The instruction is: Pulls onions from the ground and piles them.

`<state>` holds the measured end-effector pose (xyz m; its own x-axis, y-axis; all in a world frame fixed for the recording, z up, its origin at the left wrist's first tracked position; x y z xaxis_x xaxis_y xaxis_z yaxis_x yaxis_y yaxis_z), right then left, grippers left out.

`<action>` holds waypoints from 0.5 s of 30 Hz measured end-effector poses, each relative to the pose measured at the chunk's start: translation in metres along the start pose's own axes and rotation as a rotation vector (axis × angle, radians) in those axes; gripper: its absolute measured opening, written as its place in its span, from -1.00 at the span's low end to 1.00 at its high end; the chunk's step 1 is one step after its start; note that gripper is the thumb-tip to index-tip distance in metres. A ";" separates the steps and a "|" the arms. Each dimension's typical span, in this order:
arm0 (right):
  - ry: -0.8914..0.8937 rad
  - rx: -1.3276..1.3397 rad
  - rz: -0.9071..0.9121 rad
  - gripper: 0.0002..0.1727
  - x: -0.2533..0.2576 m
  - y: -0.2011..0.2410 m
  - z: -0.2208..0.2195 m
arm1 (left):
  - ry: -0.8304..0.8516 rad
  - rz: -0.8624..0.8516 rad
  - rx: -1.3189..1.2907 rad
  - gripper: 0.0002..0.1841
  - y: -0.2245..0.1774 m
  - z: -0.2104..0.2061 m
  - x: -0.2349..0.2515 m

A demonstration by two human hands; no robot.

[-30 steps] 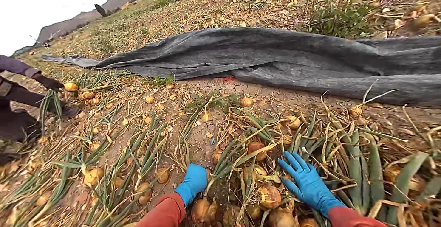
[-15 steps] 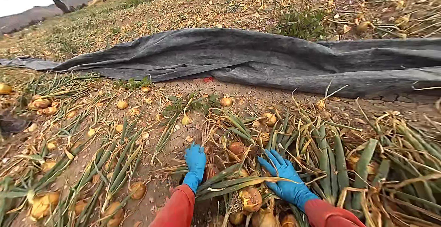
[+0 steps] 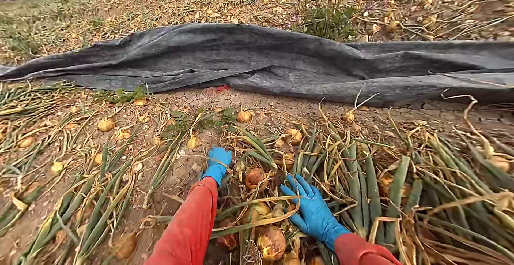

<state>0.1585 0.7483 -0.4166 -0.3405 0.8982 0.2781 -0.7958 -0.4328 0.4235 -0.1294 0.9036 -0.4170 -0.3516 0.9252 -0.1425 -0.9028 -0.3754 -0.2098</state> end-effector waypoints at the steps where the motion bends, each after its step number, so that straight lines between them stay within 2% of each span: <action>1: 0.014 -0.012 -0.005 -0.23 0.001 -0.002 0.000 | -0.040 0.036 -0.014 -0.46 -0.008 -0.007 0.002; 5: 0.066 -0.023 -0.020 -0.21 0.002 -0.003 0.000 | -0.113 0.060 -0.074 -0.55 -0.010 -0.014 0.008; 9: 0.058 -0.041 -0.011 -0.21 0.003 -0.005 0.000 | -0.108 -0.006 -0.357 -0.47 -0.009 -0.014 0.003; 11: 0.101 -0.039 -0.031 -0.20 0.002 -0.004 -0.002 | -0.091 -0.052 -0.322 -0.47 -0.009 -0.008 -0.015; 15: 0.062 -0.065 -0.005 -0.19 0.003 -0.002 0.000 | -0.170 0.115 -0.420 -0.43 0.052 0.019 -0.004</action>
<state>0.1592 0.7518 -0.4165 -0.3651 0.9043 0.2213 -0.8279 -0.4241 0.3670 -0.1794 0.8819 -0.4092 -0.5107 0.8591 -0.0346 -0.6894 -0.4332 -0.5806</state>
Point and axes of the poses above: each hand's wrist, its own x-axis towards the middle knuckle, its own z-axis out of the back of the hand, y = z × x, the point moved 8 cm from there along x, towards the middle knuckle, and after that the axes turned 14 degrees about -y, right-handed, at the moved point
